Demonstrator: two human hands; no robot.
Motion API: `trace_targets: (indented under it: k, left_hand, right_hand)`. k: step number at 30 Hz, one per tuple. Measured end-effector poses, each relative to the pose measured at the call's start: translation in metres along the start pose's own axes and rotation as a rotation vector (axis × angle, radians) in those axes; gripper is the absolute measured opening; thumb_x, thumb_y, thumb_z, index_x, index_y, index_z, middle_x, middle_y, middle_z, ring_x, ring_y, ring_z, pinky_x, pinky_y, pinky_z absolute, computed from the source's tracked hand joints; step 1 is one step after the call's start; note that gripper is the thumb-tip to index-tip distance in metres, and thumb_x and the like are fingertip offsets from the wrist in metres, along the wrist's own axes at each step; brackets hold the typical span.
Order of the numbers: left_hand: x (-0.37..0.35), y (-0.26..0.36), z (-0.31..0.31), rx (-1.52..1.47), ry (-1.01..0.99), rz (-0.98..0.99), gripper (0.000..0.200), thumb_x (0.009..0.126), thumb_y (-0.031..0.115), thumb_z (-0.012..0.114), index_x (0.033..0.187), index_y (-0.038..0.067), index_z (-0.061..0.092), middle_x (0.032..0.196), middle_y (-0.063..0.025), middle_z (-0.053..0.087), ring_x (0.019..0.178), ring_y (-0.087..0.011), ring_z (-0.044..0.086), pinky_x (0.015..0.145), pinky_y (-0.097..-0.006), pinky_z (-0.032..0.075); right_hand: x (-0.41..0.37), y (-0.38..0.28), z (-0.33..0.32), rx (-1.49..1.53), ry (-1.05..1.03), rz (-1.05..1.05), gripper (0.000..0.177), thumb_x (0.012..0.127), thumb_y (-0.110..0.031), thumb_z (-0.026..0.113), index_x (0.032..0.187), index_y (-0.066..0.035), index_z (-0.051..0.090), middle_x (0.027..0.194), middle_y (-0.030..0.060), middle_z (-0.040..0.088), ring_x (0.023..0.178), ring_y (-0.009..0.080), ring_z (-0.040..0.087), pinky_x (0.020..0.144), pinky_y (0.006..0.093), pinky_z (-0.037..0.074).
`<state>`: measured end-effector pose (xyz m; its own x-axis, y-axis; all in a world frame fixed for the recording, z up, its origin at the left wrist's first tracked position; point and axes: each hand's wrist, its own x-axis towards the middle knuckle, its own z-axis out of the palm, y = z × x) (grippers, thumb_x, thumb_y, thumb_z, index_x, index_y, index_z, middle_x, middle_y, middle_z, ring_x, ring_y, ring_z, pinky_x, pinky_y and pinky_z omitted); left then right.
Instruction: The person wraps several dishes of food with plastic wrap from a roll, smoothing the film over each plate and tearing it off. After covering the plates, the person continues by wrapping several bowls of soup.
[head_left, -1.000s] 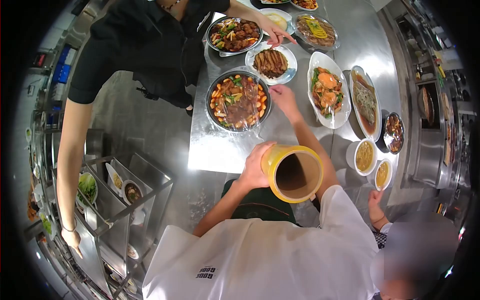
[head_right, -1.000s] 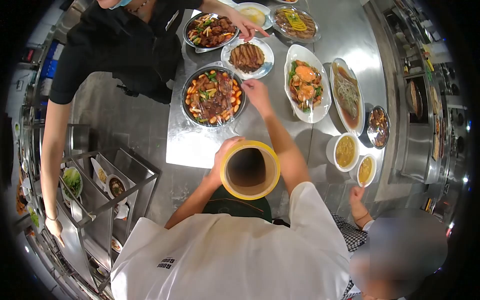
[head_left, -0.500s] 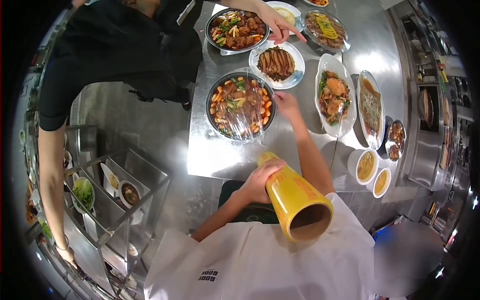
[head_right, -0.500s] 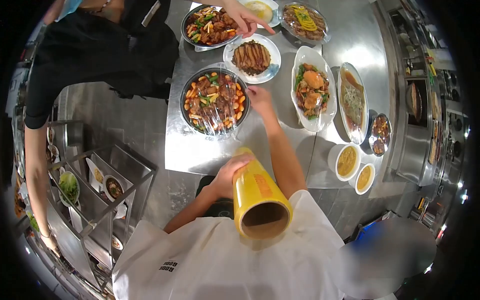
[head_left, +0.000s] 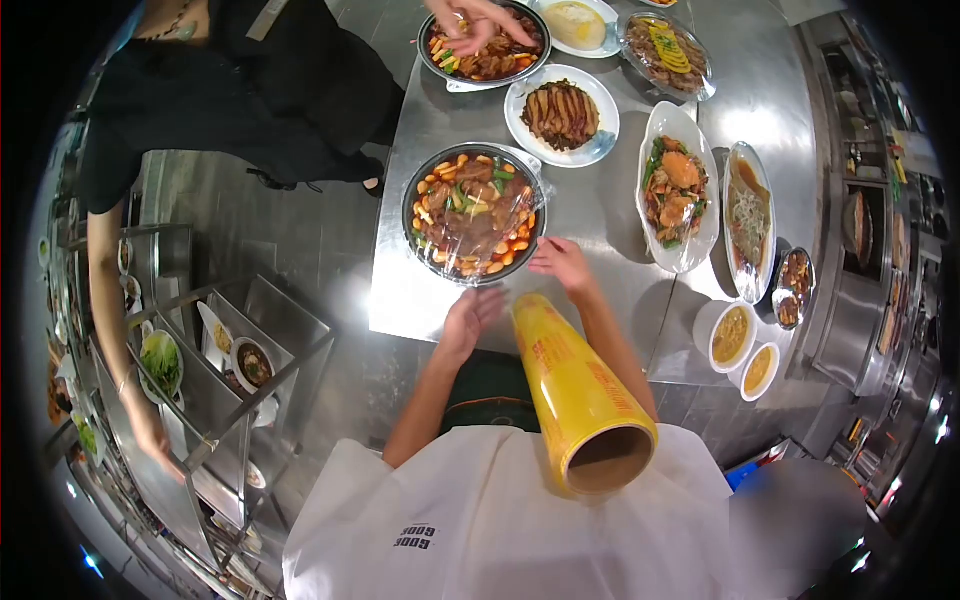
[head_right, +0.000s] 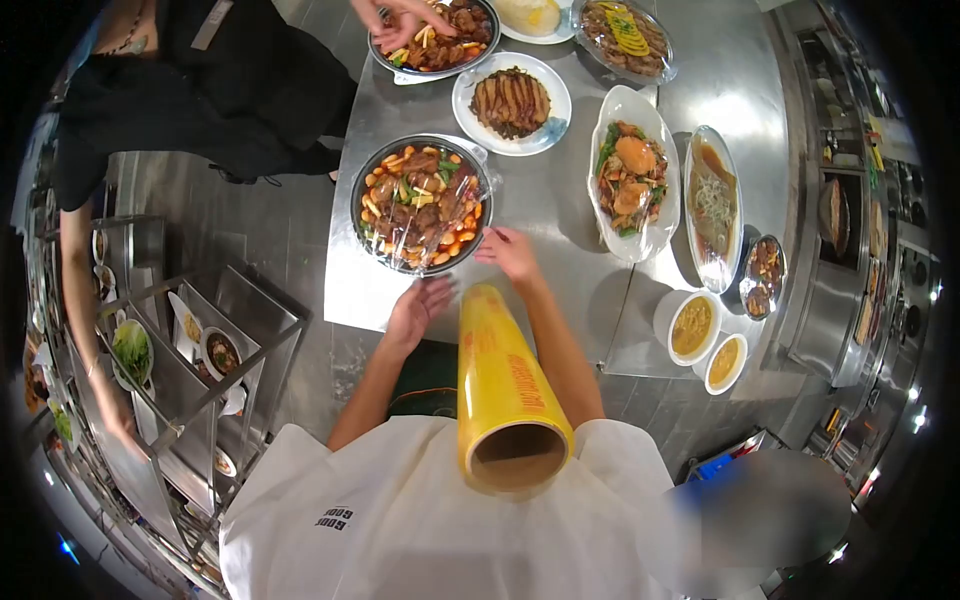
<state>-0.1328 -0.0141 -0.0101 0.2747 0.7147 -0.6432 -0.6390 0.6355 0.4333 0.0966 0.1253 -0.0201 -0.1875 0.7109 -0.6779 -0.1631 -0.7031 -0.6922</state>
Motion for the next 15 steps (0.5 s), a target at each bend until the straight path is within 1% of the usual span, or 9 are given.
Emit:
trace_targets:
  k: [2, 4, 5, 6, 7, 9, 10, 12, 15]
  left_hand:
    - [0.010, -0.007, -0.016, -0.315, 0.039, 0.248, 0.038, 0.108, 0.028, 0.057, 0.135, 0.003, 0.055, 0.134, -0.0128, 0.064, 0.132, -0.0291, 0.058, 0.116, -0.0470, 0.044]
    - [0.011, -0.009, -0.031, -0.285, 0.118, 0.278, 0.036, 0.108, 0.029, 0.056, 0.135, 0.005, 0.056, 0.135, -0.0117, 0.064, 0.132, -0.0279, 0.058, 0.116, -0.0462, 0.045]
    - [0.011, -0.011, -0.038, -0.248, 0.191, 0.305, 0.034, 0.109, 0.029, 0.055, 0.135, 0.007, 0.057, 0.135, -0.0105, 0.064, 0.132, -0.0266, 0.058, 0.116, -0.0454, 0.045]
    - [0.006, -0.004, -0.030, -0.322, 0.204, 0.285, 0.027, 0.106, 0.022, 0.062, 0.129, 0.008, 0.060, 0.129, -0.0077, 0.067, 0.125, -0.0235, 0.061, 0.114, -0.0431, 0.047]
    - [0.008, -0.008, -0.034, -0.323, 0.208, 0.288, 0.027, 0.106, 0.022, 0.062, 0.129, 0.008, 0.060, 0.129, -0.0077, 0.067, 0.125, -0.0235, 0.061, 0.114, -0.0431, 0.047]
    - [0.012, -0.013, -0.038, -0.442, 0.296, 0.325, 0.007, 0.104, 0.014, 0.065, 0.110, 0.013, 0.062, 0.118, -0.0029, 0.070, 0.120, -0.0224, 0.064, 0.113, -0.0438, 0.048]
    - [0.012, -0.015, -0.038, -0.446, 0.298, 0.328, 0.007, 0.104, 0.014, 0.065, 0.110, 0.013, 0.062, 0.118, -0.0029, 0.070, 0.120, -0.0224, 0.064, 0.113, -0.0438, 0.048]
    - [0.010, -0.017, -0.035, -0.456, 0.408, 0.357, 0.007, 0.103, 0.011, 0.067, 0.104, 0.016, 0.063, 0.116, -0.0010, 0.071, 0.117, -0.0205, 0.065, 0.111, -0.0421, 0.049]
    - [0.003, -0.018, -0.027, -0.454, 0.396, 0.382, 0.007, 0.103, 0.010, 0.067, 0.103, 0.016, 0.063, 0.115, -0.0019, 0.071, 0.116, -0.0205, 0.066, 0.110, -0.0412, 0.049]
  right_hand:
    - [-0.002, -0.002, 0.003, 0.010, -0.016, 0.064, 0.033, 0.103, -0.021, 0.066, 0.122, 0.006, 0.064, 0.102, 0.0123, 0.072, 0.090, 0.0197, 0.073, 0.079, 0.0334, 0.063]
    - [0.003, -0.008, 0.011, 0.102, 0.182, -0.132, 0.033, 0.104, -0.024, 0.066, 0.124, 0.002, 0.063, 0.106, 0.0088, 0.072, 0.093, 0.0176, 0.071, 0.081, 0.0316, 0.060]
    - [0.009, -0.010, 0.011, 0.100, 0.176, -0.127, 0.033, 0.104, -0.024, 0.066, 0.124, 0.002, 0.063, 0.106, 0.0088, 0.072, 0.093, 0.0176, 0.071, 0.081, 0.0316, 0.060]
    - [0.016, -0.013, 0.009, 0.189, 0.096, -0.131, 0.033, 0.104, -0.024, 0.067, 0.126, 0.000, 0.062, 0.108, 0.0066, 0.072, 0.097, 0.0168, 0.071, 0.083, 0.0324, 0.059]
    - [0.025, -0.015, 0.008, 0.277, 0.017, -0.135, 0.033, 0.103, -0.025, 0.068, 0.127, -0.003, 0.061, 0.111, 0.0044, 0.072, 0.101, 0.0160, 0.070, 0.084, 0.0331, 0.058]
    - [0.040, -0.016, 0.010, 0.341, 0.019, -0.145, 0.030, 0.102, -0.022, 0.070, 0.123, -0.003, 0.062, 0.109, 0.0030, 0.071, 0.097, 0.0143, 0.069, 0.082, 0.0303, 0.057]
    - [0.046, -0.017, 0.010, 0.406, 0.023, -0.157, 0.027, 0.100, -0.020, 0.072, 0.120, -0.004, 0.063, 0.107, 0.0017, 0.070, 0.094, 0.0126, 0.069, 0.080, 0.0275, 0.056]
    - [0.054, -0.018, 0.009, 0.392, 0.062, -0.140, 0.024, 0.100, -0.018, 0.072, 0.118, -0.005, 0.063, 0.106, 0.0016, 0.070, 0.093, 0.0126, 0.068, 0.080, 0.0279, 0.056]
    - [0.059, -0.018, 0.004, 0.395, 0.109, -0.172, 0.020, 0.100, -0.015, 0.071, 0.116, -0.006, 0.062, 0.105, 0.0025, 0.070, 0.092, 0.0132, 0.068, 0.080, 0.0291, 0.056]
